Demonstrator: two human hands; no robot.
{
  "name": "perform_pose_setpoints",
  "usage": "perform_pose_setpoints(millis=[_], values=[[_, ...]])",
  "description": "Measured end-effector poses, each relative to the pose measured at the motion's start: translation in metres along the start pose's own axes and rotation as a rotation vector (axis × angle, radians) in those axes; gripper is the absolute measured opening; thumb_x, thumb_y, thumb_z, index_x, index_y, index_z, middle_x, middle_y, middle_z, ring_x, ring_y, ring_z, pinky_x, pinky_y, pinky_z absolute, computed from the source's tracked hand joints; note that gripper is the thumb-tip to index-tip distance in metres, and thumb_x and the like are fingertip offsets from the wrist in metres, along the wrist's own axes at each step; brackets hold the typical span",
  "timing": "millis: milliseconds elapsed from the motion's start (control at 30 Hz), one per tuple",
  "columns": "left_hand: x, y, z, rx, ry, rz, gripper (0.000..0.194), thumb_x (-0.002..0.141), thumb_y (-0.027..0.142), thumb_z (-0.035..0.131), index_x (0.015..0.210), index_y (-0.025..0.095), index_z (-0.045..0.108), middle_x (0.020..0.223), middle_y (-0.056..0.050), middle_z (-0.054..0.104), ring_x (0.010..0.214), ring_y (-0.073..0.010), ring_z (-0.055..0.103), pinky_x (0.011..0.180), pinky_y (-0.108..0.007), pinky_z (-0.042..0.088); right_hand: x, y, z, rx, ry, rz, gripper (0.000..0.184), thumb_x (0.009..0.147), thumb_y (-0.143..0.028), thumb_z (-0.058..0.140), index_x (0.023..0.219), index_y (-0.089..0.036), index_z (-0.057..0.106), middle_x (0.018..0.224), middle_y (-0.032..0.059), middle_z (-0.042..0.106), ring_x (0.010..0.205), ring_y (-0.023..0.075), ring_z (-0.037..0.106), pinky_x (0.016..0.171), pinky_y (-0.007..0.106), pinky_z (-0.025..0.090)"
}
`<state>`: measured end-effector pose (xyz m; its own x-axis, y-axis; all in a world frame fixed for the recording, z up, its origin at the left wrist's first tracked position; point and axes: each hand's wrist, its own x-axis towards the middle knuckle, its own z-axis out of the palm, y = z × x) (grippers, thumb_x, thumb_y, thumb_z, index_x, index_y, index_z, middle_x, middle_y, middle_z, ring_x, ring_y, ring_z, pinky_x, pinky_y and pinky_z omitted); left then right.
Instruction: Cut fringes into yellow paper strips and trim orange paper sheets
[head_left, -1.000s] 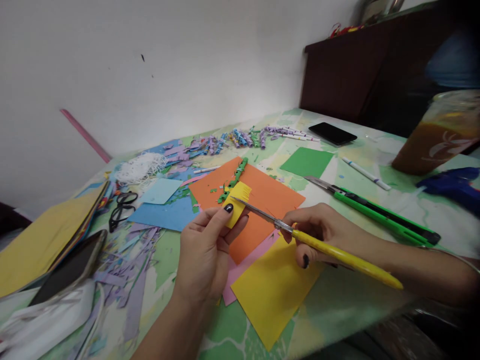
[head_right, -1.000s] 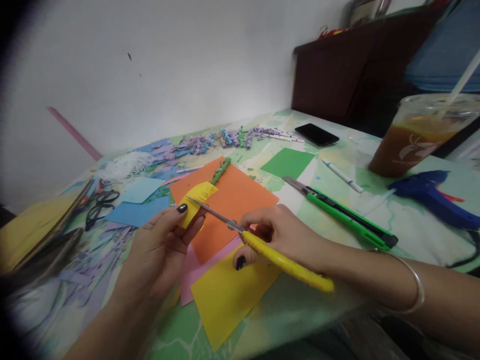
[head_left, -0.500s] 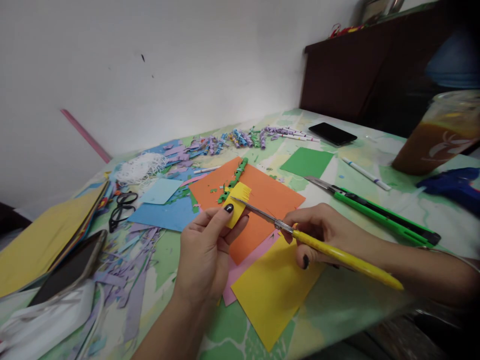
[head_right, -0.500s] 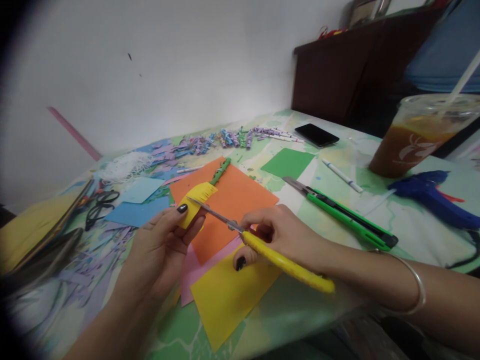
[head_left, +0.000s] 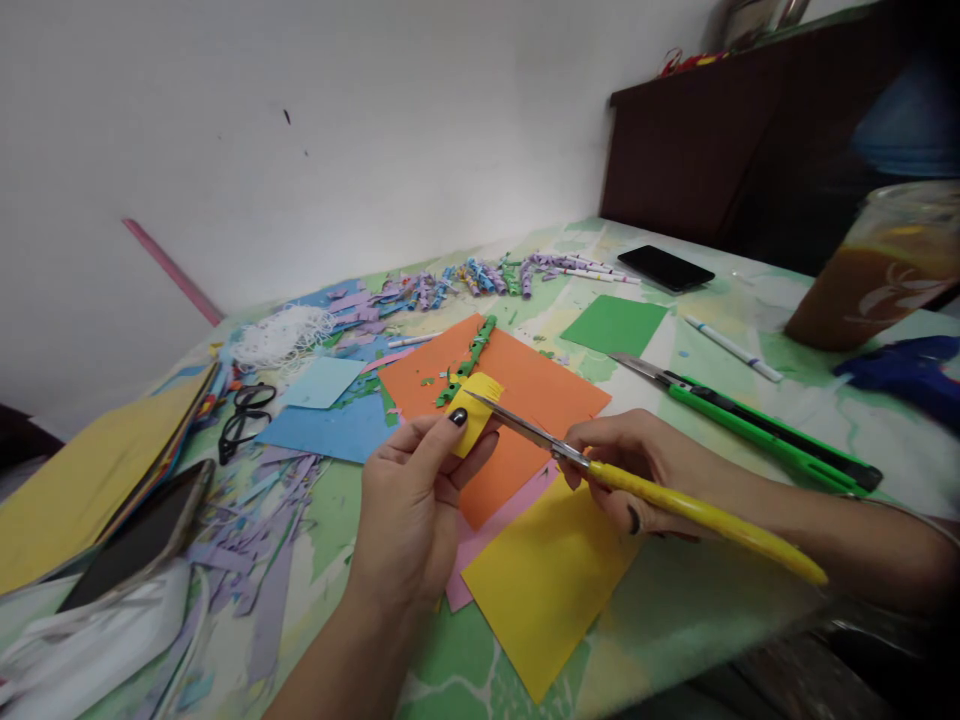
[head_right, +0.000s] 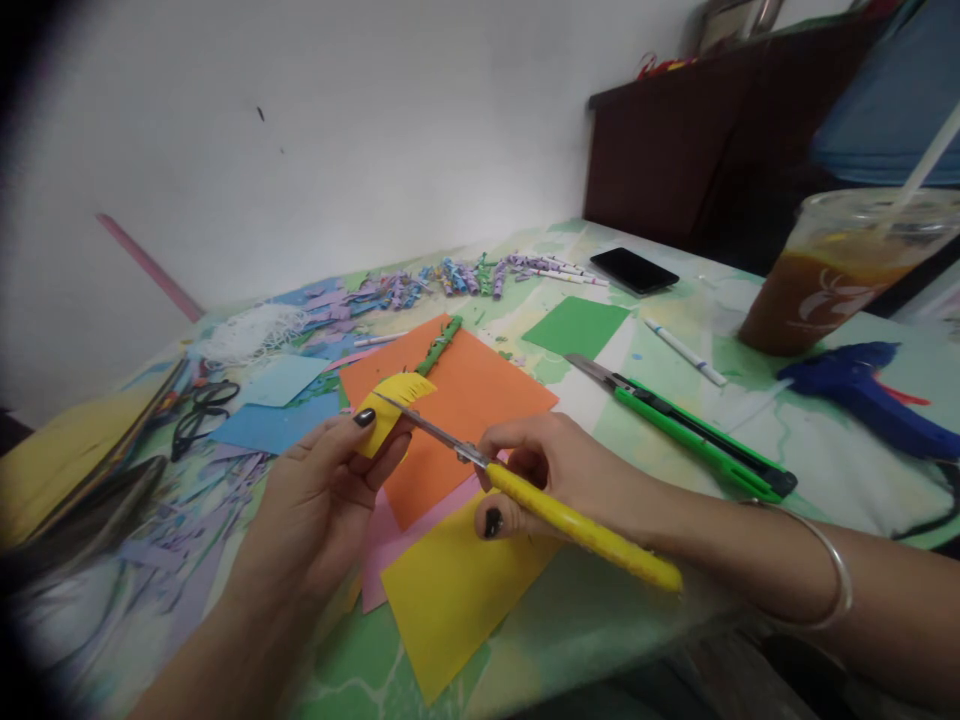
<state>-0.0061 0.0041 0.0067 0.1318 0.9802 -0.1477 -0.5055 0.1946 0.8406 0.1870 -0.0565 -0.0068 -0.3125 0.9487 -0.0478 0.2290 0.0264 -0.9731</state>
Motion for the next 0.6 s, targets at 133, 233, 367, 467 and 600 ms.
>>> perform_pose_setpoints(millis=[133,233,367,467,600], values=[[-0.0002,-0.0004,-0.0008,0.011,-0.005,0.017,0.008,0.066,0.014,0.077,0.063,0.013,0.070,0.074,-0.003,0.075,0.075,-0.0151,0.072,0.074,-0.024,0.060,0.0002,-0.0006,-0.0012,-0.014,-0.008,-0.002,0.048,0.067,-0.059,0.075,0.079,-0.017,0.053,0.061,-0.0042,0.044,0.053,0.0093,0.033,0.046,0.023,0.023],[-0.0003,-0.0005,-0.0008,0.020,-0.004,0.023,0.010,0.065,0.015,0.079,0.062,0.014,0.069,0.074,-0.002,0.074,0.075,-0.0149,0.072,0.076,-0.025,0.060,0.0006,0.0003,-0.0011,-0.029,0.002,-0.025,0.046,0.068,-0.057,0.075,0.077,-0.017,0.053,0.059,-0.0046,0.044,0.052,0.0091,0.034,0.045,0.022,0.023],[-0.0002,-0.0006,-0.0008,0.018,-0.003,0.019,0.008,0.066,0.014,0.078,0.063,0.013,0.070,0.076,-0.003,0.075,0.077,-0.0148,0.072,0.077,-0.025,0.060,0.0015,0.0007,0.0005,0.016,0.013,-0.016,0.048,0.064,-0.057,0.077,0.075,-0.017,0.054,0.054,-0.0060,0.043,0.048,0.0082,0.037,0.043,0.021,0.025],[0.0001,-0.0006,-0.0009,0.018,-0.008,0.016,0.008,0.067,0.014,0.077,0.063,0.013,0.069,0.077,-0.004,0.075,0.079,-0.0152,0.072,0.078,-0.026,0.060,0.0026,-0.0004,0.0017,0.048,0.029,-0.011,0.051,0.061,-0.059,0.079,0.074,-0.016,0.055,0.052,-0.0051,0.048,0.046,0.0082,0.041,0.041,0.019,0.028],[0.0008,-0.0010,-0.0002,0.024,0.002,0.016,0.008,0.067,0.015,0.077,0.063,0.013,0.069,0.077,-0.004,0.075,0.079,-0.0149,0.072,0.078,-0.025,0.060,0.0031,-0.0022,0.0019,0.043,0.044,-0.022,0.046,0.062,-0.054,0.080,0.072,-0.016,0.057,0.054,-0.0034,0.053,0.046,0.0075,0.043,0.041,0.017,0.029]])
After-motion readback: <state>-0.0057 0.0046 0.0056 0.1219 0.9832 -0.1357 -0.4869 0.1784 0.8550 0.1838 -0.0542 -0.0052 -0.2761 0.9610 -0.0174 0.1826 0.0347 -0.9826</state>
